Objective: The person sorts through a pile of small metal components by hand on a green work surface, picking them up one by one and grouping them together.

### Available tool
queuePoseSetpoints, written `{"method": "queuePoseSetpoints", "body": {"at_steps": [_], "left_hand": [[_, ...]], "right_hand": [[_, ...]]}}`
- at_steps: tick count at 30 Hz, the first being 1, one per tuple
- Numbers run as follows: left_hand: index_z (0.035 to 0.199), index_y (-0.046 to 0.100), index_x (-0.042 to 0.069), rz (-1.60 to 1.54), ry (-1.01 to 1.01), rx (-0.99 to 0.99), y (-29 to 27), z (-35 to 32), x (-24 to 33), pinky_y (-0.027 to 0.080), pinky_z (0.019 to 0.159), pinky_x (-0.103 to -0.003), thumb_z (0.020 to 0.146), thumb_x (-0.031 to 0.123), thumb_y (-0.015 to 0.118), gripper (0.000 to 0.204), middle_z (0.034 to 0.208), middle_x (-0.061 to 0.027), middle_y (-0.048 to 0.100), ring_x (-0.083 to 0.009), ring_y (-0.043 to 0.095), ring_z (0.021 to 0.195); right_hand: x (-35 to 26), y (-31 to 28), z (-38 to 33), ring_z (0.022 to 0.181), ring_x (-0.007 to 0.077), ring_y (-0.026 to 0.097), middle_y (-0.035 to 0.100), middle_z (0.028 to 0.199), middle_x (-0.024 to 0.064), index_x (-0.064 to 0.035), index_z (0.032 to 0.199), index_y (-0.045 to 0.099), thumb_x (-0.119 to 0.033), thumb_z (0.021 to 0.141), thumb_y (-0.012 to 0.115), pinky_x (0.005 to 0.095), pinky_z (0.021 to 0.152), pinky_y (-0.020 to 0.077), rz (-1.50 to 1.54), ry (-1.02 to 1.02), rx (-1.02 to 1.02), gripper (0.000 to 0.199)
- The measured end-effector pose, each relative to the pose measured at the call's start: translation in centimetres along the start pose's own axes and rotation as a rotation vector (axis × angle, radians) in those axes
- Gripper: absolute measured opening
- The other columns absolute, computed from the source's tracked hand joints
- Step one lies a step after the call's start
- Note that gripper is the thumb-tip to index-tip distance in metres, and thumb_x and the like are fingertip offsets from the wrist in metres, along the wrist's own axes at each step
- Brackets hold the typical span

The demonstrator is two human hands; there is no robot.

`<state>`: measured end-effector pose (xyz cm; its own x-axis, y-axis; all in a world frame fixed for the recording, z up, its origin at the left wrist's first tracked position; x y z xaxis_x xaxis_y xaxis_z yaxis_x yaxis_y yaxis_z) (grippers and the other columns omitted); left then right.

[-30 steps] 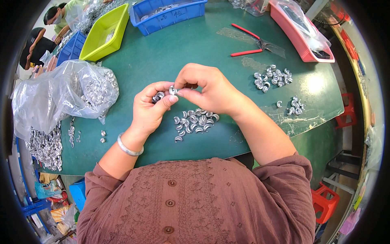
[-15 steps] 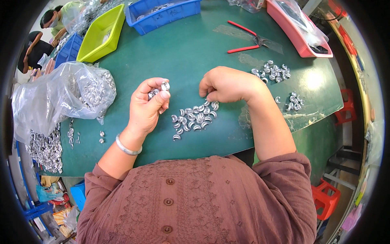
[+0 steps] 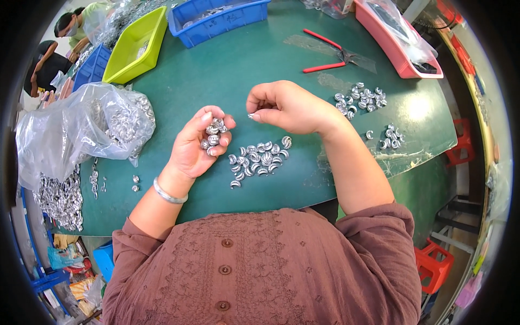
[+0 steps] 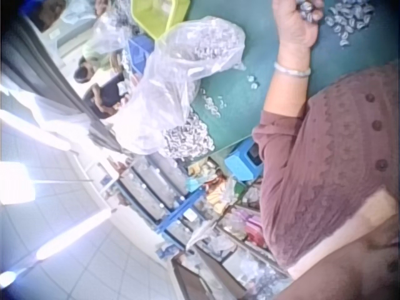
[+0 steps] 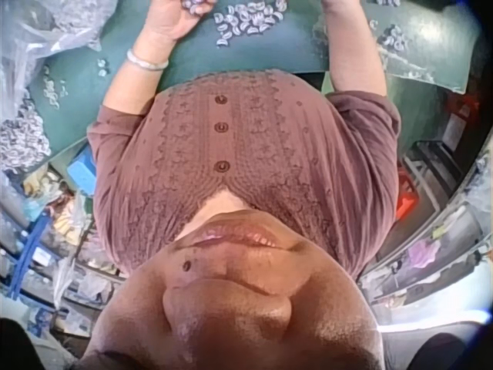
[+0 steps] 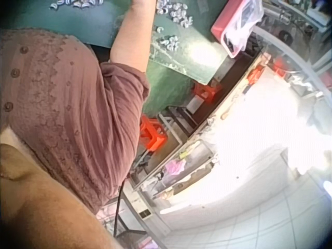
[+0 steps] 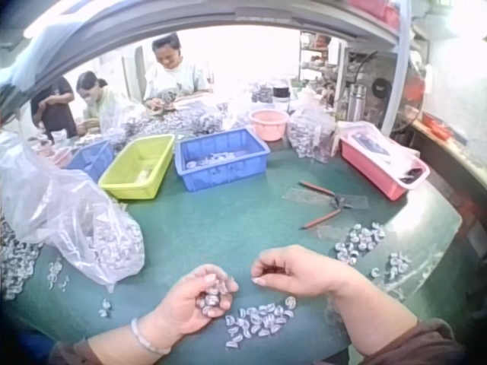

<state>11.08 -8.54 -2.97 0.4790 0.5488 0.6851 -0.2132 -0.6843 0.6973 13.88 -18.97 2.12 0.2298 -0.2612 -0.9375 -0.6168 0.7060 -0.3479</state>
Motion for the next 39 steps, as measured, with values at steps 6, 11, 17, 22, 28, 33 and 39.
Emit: {"method": "queuePoseSetpoints", "body": {"at_steps": [6, 11, 17, 22, 28, 33, 39], "left_hand": [[0.089, 0.054, 0.006, 0.190, -0.078, 0.123, -0.7, -0.2, -0.9, 0.032, 0.040, -0.017, 0.086, 0.021, 0.053, 0.016, 0.073, -0.0034, 0.054, -0.0088, 0.047, 0.054], [0.088, 0.058, 0.005, 0.298, -0.094, 0.112, 0.0, -0.4, -1.3, 0.031, 0.040, -0.017, 0.086, 0.024, 0.055, 0.019, 0.071, -0.0012, 0.054, -0.0074, 0.046, 0.052], [0.083, 0.057, 0.005, 0.236, -0.096, 0.112, -0.1, -0.3, -1.6, 0.031, 0.041, -0.018, 0.086, 0.022, 0.053, 0.017, 0.069, -0.0017, 0.054, -0.0079, 0.045, 0.051], [0.082, 0.056, 0.004, 0.177, -0.114, 0.067, 0.1, -0.2, -1.6, 0.032, 0.040, -0.018, 0.087, 0.019, 0.050, 0.017, 0.069, -0.0027, 0.054, -0.0094, 0.045, 0.050], [0.082, 0.055, 0.003, 0.167, -0.103, 0.012, 0.1, 0.0, -1.3, 0.032, 0.039, -0.019, 0.086, 0.015, 0.048, 0.015, 0.069, -0.0037, 0.055, -0.0105, 0.046, 0.050], [0.089, 0.056, 0.000, 0.330, -0.060, -0.030, 0.7, 0.0, -0.6, 0.033, 0.040, -0.019, 0.084, 0.010, 0.043, 0.018, 0.067, -0.0034, 0.054, -0.0095, 0.046, 0.051], [0.088, 0.059, 0.004, 0.347, -0.115, -0.059, 0.5, -0.3, -0.8, 0.034, 0.042, -0.017, 0.085, 0.015, 0.047, 0.017, 0.069, -0.0007, 0.055, -0.0065, 0.048, 0.053]], "right_hand": [[-0.8, 0.6, 0.3, 0.074, 0.0066, 0.050, 0.056, 0.083, 0.0005, 0.0012, 0.094, 0.054, -0.001, 0.078, 0.058, 0.0217, 0.068, 0.0429, 0.191, -0.072, 0.058, 0.016], [-3.0, 1.0, 0.0, 0.073, 0.0090, 0.053, 0.056, 0.081, 0.0012, -0.0011, 0.100, 0.055, 0.001, 0.075, 0.061, 0.0222, 0.066, 0.0433, -0.047, -0.252, 0.153, 0.025], [-3.9, 1.4, -0.2, 0.070, 0.0126, 0.055, 0.056, 0.079, 0.0062, 0.0000, 0.102, 0.053, 0.004, 0.072, 0.061, 0.0248, 0.060, 0.0457, -0.079, -0.349, 0.207, 0.032], [-4.2, 1.6, -0.3, 0.070, 0.0132, 0.056, 0.057, 0.081, 0.0060, -0.0001, 0.101, 0.054, 0.005, 0.071, 0.061, 0.0248, 0.060, 0.0460, -0.070, -0.374, 0.212, 0.032], [-4.4, 1.9, -0.2, 0.071, 0.0139, 0.056, 0.057, 0.082, 0.0064, -0.0008, 0.099, 0.056, 0.006, 0.069, 0.061, 0.0253, 0.060, 0.0462, -0.058, -0.374, 0.180, 0.031], [-5.0, 2.0, -0.4, 0.072, 0.0156, 0.057, 0.057, 0.082, 0.0067, -0.0008, 0.093, 0.058, 0.007, 0.068, 0.060, 0.0256, 0.061, 0.0463, -0.110, -0.449, 0.177, 0.027], [-5.5, 2.1, -0.5, 0.073, 0.0189, 0.058, 0.058, 0.083, 0.0076, -0.0004, 0.088, 0.059, 0.007, 0.067, 0.060, 0.0269, 0.061, 0.0468, -0.110, -0.480, 0.177, 0.022]]}}
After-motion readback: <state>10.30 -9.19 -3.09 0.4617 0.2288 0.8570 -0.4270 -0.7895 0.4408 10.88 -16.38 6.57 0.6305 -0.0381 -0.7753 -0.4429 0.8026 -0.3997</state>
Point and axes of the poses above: each hand's wrist, its own z-axis towards the middle knuckle, its own y-axis out of the palm, x = y × z, the point moved 10 cm from there along z, towards the middle knuckle
